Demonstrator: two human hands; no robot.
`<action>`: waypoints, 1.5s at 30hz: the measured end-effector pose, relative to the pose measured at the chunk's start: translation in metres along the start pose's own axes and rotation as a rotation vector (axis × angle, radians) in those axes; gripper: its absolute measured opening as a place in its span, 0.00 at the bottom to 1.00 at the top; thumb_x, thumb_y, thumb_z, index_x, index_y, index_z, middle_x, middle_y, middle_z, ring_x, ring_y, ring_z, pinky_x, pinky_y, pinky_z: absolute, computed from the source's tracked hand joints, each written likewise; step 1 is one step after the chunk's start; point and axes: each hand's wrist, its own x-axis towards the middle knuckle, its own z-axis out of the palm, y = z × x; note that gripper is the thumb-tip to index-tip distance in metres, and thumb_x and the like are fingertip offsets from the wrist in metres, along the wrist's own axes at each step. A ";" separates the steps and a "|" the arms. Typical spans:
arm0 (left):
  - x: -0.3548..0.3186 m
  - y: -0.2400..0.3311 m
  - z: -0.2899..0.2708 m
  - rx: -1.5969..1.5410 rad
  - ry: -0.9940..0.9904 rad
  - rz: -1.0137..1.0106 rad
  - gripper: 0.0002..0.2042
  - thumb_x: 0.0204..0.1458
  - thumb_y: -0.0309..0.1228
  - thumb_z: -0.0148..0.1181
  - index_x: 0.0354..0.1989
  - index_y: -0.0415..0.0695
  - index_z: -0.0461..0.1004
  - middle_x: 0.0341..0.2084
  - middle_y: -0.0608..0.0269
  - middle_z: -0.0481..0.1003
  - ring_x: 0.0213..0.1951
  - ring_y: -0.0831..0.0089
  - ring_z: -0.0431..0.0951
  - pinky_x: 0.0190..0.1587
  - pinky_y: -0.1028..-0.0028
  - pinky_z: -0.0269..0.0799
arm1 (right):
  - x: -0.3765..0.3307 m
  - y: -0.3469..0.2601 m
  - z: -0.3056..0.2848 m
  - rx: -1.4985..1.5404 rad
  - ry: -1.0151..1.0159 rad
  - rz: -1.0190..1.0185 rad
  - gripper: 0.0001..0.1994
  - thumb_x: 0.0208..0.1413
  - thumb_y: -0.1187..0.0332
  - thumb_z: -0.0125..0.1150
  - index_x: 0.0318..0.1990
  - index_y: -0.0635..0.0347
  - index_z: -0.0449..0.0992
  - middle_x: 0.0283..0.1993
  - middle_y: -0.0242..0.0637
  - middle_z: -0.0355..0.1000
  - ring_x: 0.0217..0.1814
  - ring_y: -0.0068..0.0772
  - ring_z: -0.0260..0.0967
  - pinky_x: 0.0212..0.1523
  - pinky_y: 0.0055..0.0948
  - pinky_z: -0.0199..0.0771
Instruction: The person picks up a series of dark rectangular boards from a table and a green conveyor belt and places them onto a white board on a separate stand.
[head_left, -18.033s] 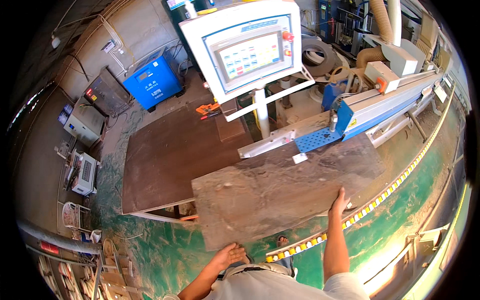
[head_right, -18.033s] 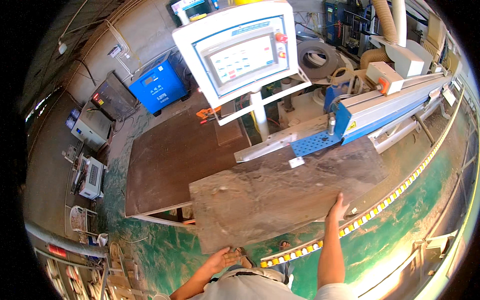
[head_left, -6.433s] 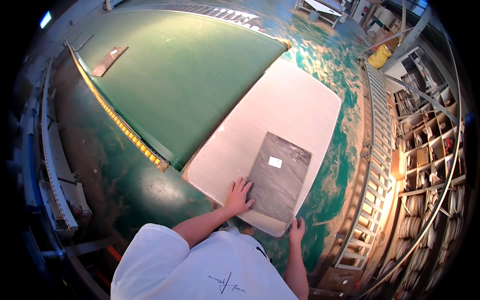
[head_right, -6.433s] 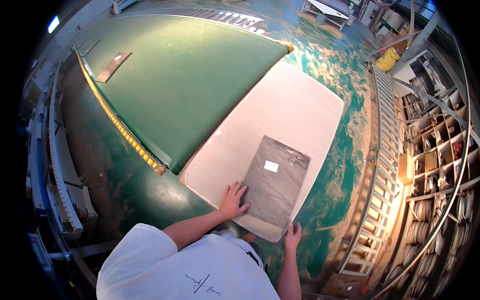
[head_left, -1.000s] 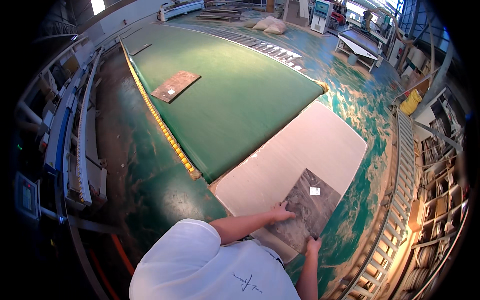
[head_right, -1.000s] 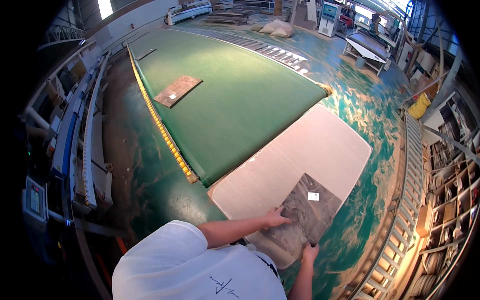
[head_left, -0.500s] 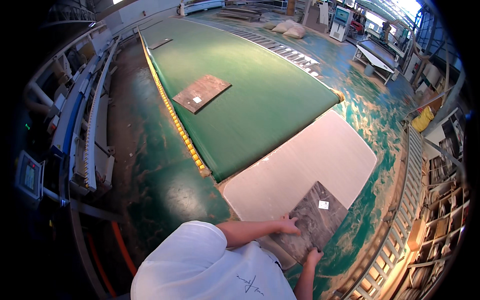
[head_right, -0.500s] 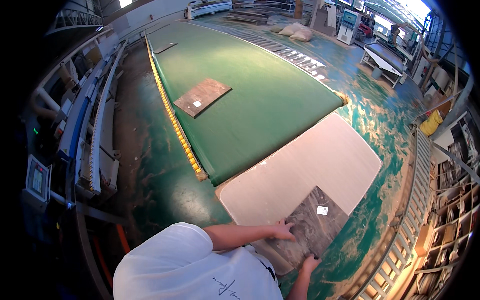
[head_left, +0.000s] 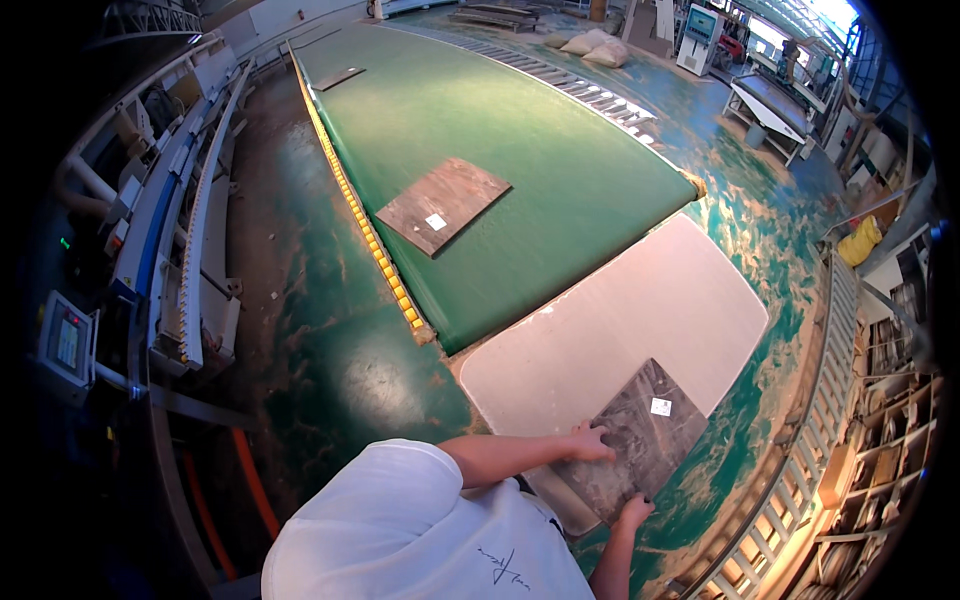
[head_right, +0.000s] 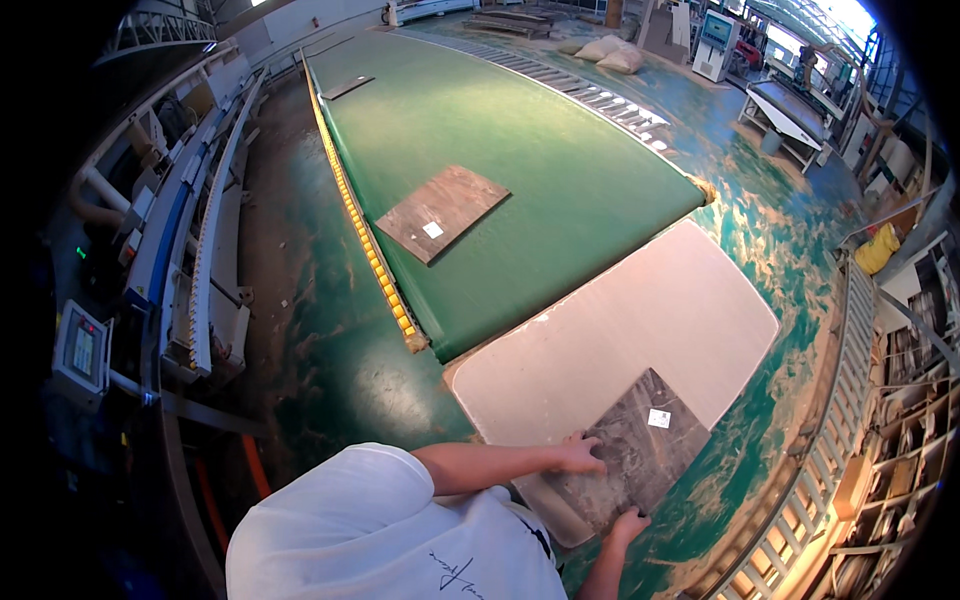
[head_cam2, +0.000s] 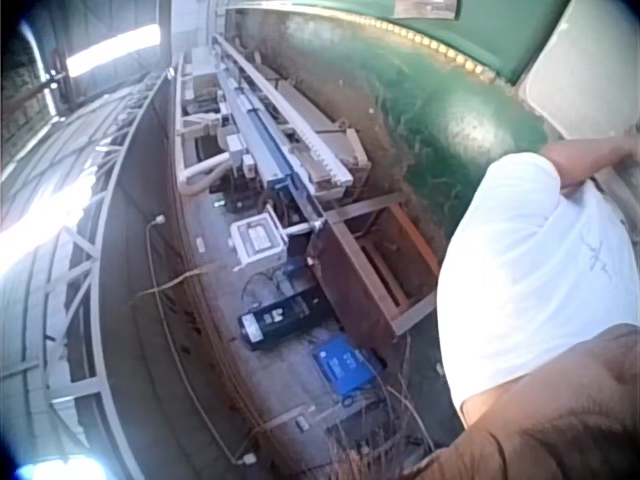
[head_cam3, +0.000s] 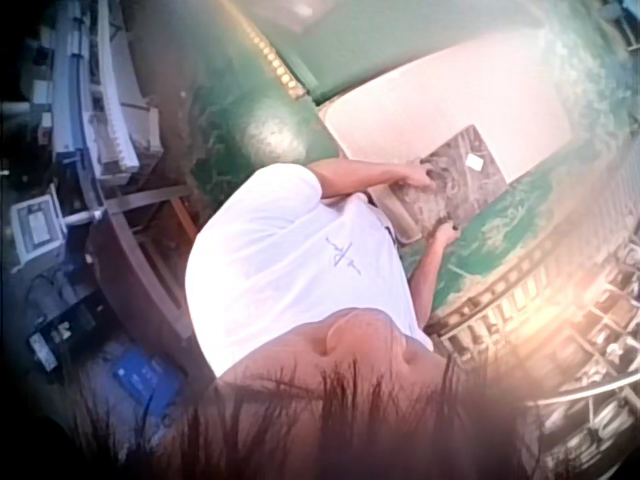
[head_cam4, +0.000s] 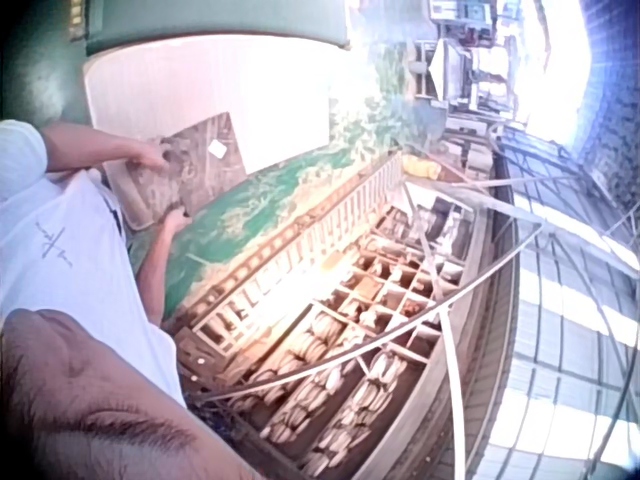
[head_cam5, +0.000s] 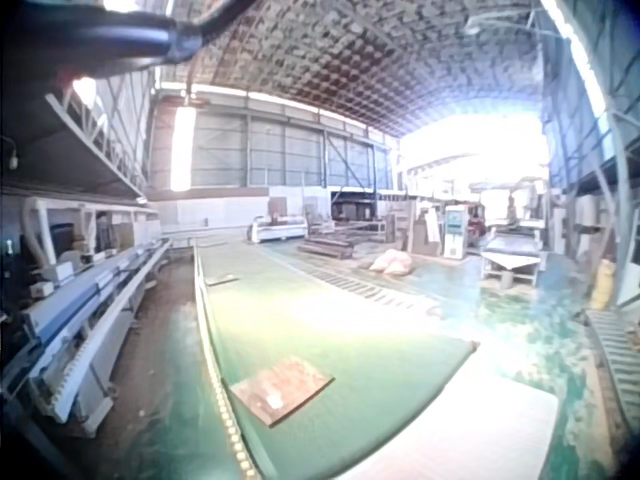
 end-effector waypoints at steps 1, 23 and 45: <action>0.001 -0.003 -0.001 -0.028 0.010 0.011 0.47 0.34 0.56 0.68 0.69 0.57 0.62 0.70 0.39 0.48 0.71 0.39 0.46 0.69 0.49 0.51 | 0.000 -0.003 0.000 0.003 -0.003 0.024 0.28 0.59 0.66 0.50 0.62 0.78 0.55 0.61 0.63 0.62 0.60 0.56 0.65 0.60 0.44 0.66; -0.012 -0.208 -0.192 -1.870 0.592 0.146 0.17 0.56 0.43 0.57 0.48 0.45 0.68 0.45 0.59 0.74 0.53 0.58 0.75 0.56 0.55 0.71 | -0.016 0.018 -0.011 -0.222 0.175 -0.257 0.30 0.56 0.55 0.55 0.62 0.67 0.66 0.56 0.59 0.71 0.57 0.60 0.69 0.56 0.45 0.67; -0.096 -0.068 -0.051 -1.301 -0.146 0.098 0.14 0.59 0.32 0.59 0.50 0.40 0.73 0.45 0.55 0.79 0.47 0.64 0.80 0.54 0.65 0.76 | -0.010 0.024 -0.023 0.041 0.045 -0.176 0.26 0.57 0.57 0.59 0.59 0.63 0.70 0.48 0.49 0.76 0.49 0.44 0.74 0.50 0.38 0.72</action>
